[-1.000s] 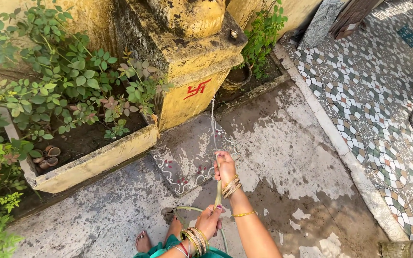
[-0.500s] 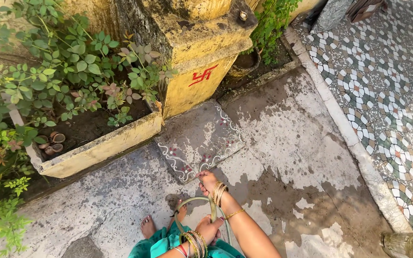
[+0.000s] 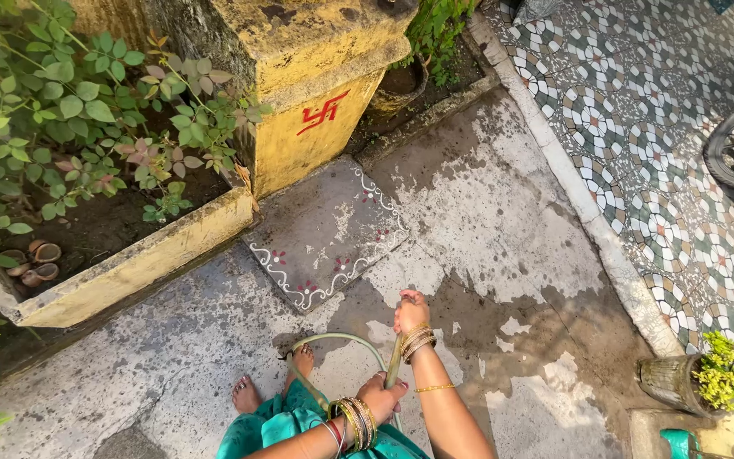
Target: Watering various potted plants and garden areas using a hose.
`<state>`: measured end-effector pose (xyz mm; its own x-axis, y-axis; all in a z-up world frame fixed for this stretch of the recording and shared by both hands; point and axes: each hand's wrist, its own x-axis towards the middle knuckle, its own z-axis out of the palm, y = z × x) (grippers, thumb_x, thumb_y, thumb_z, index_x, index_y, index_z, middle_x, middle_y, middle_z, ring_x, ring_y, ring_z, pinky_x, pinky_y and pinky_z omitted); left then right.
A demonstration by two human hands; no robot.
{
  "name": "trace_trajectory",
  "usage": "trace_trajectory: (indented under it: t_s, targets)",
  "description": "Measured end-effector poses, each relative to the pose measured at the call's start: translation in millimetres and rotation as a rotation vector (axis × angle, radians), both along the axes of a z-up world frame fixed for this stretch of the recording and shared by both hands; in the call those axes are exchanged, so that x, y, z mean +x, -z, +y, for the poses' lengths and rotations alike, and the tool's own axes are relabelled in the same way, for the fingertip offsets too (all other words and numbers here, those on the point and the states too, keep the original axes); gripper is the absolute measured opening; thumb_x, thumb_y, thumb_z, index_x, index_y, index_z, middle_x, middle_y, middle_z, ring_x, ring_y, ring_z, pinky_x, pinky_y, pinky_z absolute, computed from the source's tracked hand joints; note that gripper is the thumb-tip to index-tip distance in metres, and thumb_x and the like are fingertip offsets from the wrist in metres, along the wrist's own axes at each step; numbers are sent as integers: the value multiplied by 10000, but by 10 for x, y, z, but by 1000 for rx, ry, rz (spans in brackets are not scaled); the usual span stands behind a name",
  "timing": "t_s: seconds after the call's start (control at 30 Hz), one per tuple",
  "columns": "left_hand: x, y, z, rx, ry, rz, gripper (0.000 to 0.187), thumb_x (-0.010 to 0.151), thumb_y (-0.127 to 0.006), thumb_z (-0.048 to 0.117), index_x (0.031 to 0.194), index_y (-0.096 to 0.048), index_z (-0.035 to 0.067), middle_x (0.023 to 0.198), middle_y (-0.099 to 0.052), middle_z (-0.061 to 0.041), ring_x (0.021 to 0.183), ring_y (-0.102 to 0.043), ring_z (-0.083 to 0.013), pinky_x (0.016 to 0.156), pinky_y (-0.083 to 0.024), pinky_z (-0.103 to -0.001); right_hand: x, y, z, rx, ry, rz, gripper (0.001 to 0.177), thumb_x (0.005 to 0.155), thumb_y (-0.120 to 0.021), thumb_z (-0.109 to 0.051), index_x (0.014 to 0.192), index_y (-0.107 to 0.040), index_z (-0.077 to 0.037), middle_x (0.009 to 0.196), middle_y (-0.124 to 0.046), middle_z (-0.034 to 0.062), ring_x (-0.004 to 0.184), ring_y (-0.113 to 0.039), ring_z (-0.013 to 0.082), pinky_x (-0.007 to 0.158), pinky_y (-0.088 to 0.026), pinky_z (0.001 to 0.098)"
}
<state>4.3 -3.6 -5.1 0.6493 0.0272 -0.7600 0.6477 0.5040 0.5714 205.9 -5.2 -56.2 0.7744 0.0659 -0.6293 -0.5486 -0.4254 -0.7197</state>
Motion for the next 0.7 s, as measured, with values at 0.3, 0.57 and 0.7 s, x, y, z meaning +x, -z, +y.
trace_trajectory:
  t_s: [0.3, 0.57, 0.7]
  targets:
    - [-38, 162, -175, -77, 71, 30, 327, 925, -709, 335, 1147, -637, 106, 709, -666, -37, 526, -576, -127, 485, -481, -301, -113, 67, -227, 14, -28, 117, 142, 1051, -478, -167, 1132, -587, -127, 616, -487, 38, 425, -403, 119, 361, -326, 314]
    - [-63, 172, -251, -39, 37, 6, 311, 924, -698, 327, 1134, -636, 106, 690, -658, -47, 512, -576, -139, 466, -470, -309, -149, 117, -113, 15, -226, 210, 135, 1038, -499, -171, 1127, -596, -142, 627, -508, 23, 422, -396, 109, 355, -304, 295]
    - [-107, 166, -250, -88, 73, 33, 330, 935, -710, 333, 1150, -606, 105, 696, -657, -31, 530, -580, -131, 483, -476, -314, -331, 228, -15, 9, -528, 323, 169, 1044, -493, -176, 1157, -612, -136, 665, -539, 13, 449, -442, 82, 362, -319, 276]
